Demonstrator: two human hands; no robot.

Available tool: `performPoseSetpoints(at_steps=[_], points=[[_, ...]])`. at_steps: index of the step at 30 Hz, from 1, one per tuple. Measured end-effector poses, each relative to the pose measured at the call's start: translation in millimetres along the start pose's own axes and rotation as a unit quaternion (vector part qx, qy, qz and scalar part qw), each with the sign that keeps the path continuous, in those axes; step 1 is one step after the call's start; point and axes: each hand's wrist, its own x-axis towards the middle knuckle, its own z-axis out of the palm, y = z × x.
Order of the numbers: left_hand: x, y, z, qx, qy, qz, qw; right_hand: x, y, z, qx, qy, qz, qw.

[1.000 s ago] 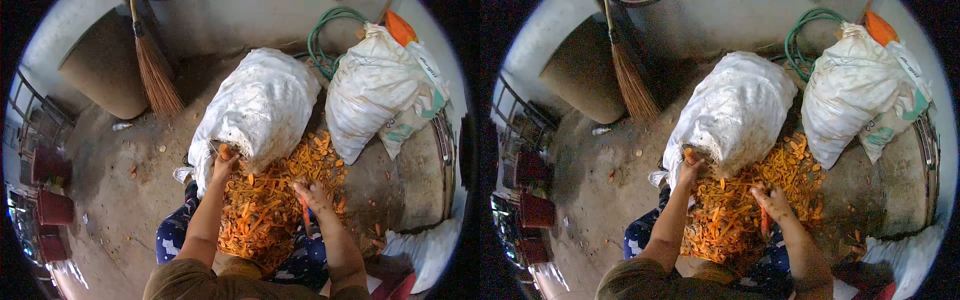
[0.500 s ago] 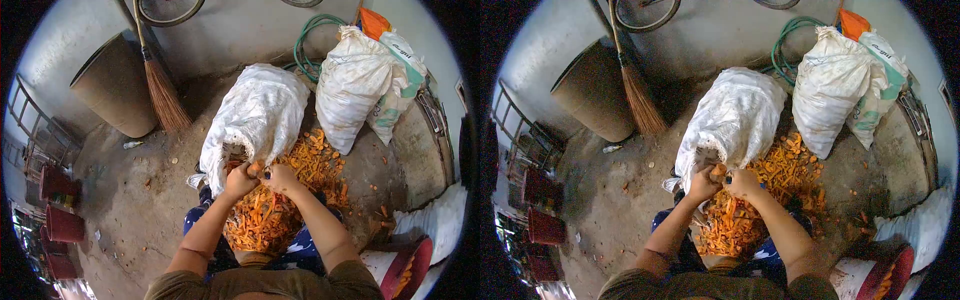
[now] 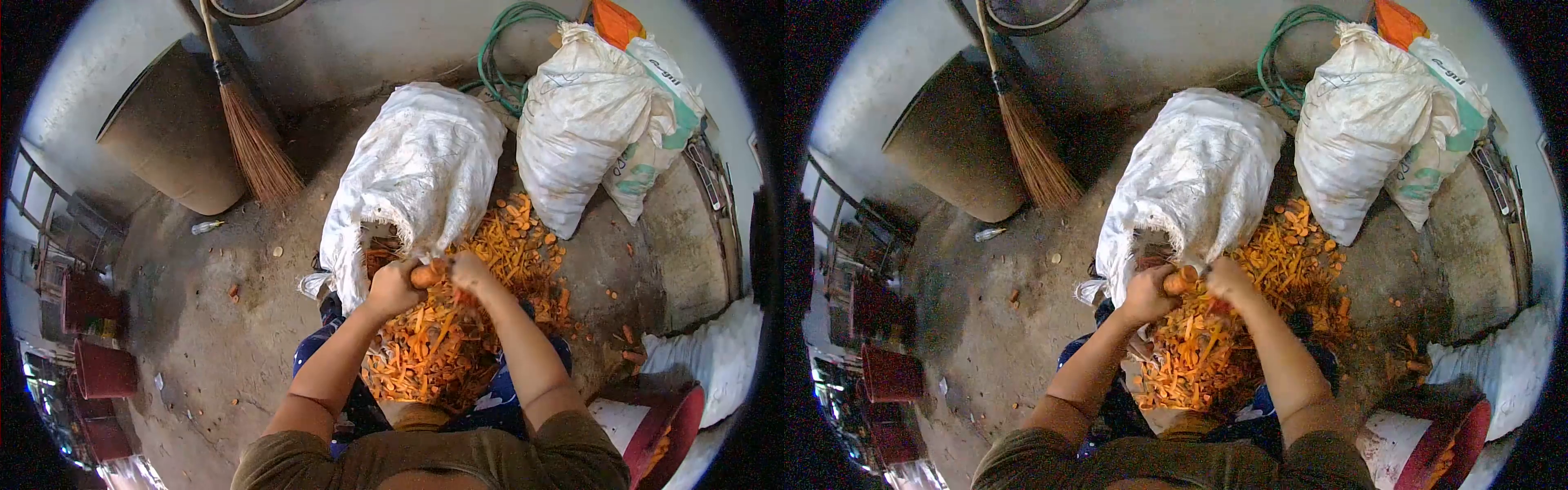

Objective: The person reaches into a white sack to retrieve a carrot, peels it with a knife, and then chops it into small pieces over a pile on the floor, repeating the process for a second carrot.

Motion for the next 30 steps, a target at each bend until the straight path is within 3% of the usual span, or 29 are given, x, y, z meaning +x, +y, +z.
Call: performPoseSetpoints(at_steps=[1,2,6,8,9,10,11,13,14,16,17,19,20,21,22,23,24,25,26,27,28,30], points=[[-1,4,-1,-0.016,-0.003,0.031,0.999,22,33,-10,-0.089,-0.011,-0.095,0.991],[0,2,0,-0.013,-0.009,0.034,0.999,25,33,-11,-0.083,-0.009,-0.093,0.992],[12,-15,8,0.017,-0.046,-0.040,0.998,27,32,-22,-0.060,0.011,0.011,0.998],[16,-25,16,0.118,-0.109,-0.096,0.982,12,18,-28,-0.060,0.014,0.034,0.997],[14,-27,17,0.126,-0.105,-0.070,0.984,-13,-3,-33,0.112,-0.056,-0.011,0.992],[12,-26,18,0.124,-0.102,-0.074,0.984,-27,-13,-35,0.281,-0.124,-0.054,0.950],[10,-24,20,0.139,-0.101,-0.049,0.984,-20,-5,-26,0.277,-0.128,-0.054,0.951],[10,-19,16,0.157,-0.117,0.004,0.981,4,15,-7,0.108,-0.201,0.023,0.973],[10,-21,15,0.157,-0.114,0.002,0.981,-11,1,-8,0.105,-0.202,0.021,0.974],[11,-22,12,0.245,-0.003,0.070,0.967,-40,-24,-9,0.190,-0.059,0.000,0.980],[12,-21,9,0.245,0.000,0.069,0.967,-36,-27,-13,0.256,-0.107,-0.092,0.956],[15,-17,5,0.243,0.154,-0.091,0.953,-30,-21,-10,0.271,-0.085,-0.088,0.955],[18,-27,10,0.244,0.155,-0.090,0.953,-25,-15,-5,0.288,-0.063,-0.082,0.952],[22,-44,20,-0.029,0.149,-0.127,0.980,-20,-8,0,0.304,-0.041,-0.076,0.949],[26,-41,12,-0.299,0.132,-0.154,0.932,-16,-5,5,0.320,-0.020,-0.070,0.944],[27,-37,5,-0.465,0.035,-0.242,0.851,-11,-2,9,0.336,0.000,-0.065,0.939],[26,-32,-1,-0.465,0.037,-0.242,0.851,-6,1,12,0.352,0.021,-0.059,0.934],[25,-26,-6,-0.657,0.003,-0.273,0.703,-27,-19,-1,0.324,-0.029,-0.093,0.941],[24,-24,-8,-0.809,-0.032,-0.287,0.512,-30,-25,-3,0.323,-0.031,-0.093,0.941],[26,-24,-3,-0.780,0.051,-0.297,0.548,-31,-30,-5,0.220,-0.068,-0.144,0.962],[27,-29,-1,-0.780,0.052,-0.299,0.548,-32,-32,-4,0.115,-0.105,-0.192,0.969],[30,-38,3,-0.527,0.087,-0.242,0.810,-16,-13,5,0.142,-0.104,-0.214,0.961]])
